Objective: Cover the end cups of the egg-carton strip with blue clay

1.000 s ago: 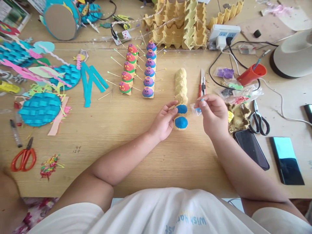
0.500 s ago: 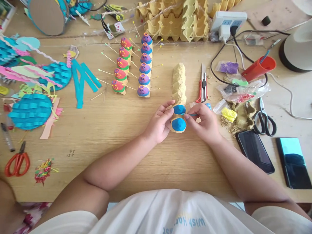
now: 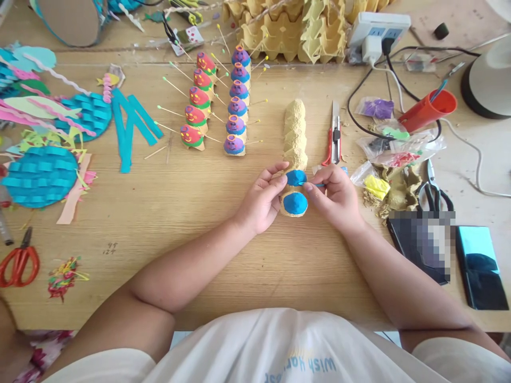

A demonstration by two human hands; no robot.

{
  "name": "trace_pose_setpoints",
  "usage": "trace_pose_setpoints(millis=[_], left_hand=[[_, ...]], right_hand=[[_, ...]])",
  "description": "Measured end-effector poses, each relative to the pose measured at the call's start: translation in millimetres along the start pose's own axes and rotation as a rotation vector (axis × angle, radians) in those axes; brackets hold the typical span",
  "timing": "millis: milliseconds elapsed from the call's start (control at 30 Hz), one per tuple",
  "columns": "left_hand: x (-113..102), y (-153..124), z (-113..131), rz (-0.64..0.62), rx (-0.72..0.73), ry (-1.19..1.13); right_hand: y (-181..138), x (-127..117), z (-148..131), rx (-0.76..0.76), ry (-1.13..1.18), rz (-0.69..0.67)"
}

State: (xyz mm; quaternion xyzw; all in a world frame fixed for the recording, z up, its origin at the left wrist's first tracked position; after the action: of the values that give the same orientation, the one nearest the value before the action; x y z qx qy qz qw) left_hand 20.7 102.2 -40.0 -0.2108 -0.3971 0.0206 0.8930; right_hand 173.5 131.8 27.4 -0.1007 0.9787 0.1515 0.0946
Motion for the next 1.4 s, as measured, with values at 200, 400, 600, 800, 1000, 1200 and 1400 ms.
trace_pose_setpoints(millis=[200, 400, 600, 800, 1000, 1200, 1400], left_hand=[[0, -1, 1, 0.013, -0.001, -0.006], [-6, -1, -2, 0.041, -0.022, 0.03], [-5, -1, 0, 0.027, 0.008, 0.029], [-7, -1, -1, 0.032, 0.001, 0.05], [-6, -1, -1, 0.023, -0.001, 0.036], [-3, -1, 1, 0.005, 0.023, 0.036], [0, -1, 2, -0.02, 0.026, 0.041]], right_hand=[[0, 0, -5, -0.029, -0.024, -0.01], [0, 1, -5, -0.021, -0.033, -0.016], [0, -1, -8, -0.052, -0.032, 0.003], [-2, 0, -11, -0.09, -0.103, -0.004], [-2, 0, -11, -0.096, -0.131, 0.002], [-4, -4, -11, -0.129, -0.107, 0.028], [-3, -1, -19, -0.219, -0.194, 0.001]])
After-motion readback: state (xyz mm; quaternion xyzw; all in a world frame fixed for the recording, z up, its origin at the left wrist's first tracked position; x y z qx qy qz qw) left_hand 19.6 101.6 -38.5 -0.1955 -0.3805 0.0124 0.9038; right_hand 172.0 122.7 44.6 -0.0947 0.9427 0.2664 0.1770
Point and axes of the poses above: each hand's wrist, its own y-axis towards the middle knuckle, its own x-axis out of the palm, z = x × y, the point moved 10 cm from there along y, towards the middle knuckle, and after that the axes turned 1 degree about -y, right-handed, at the moved point
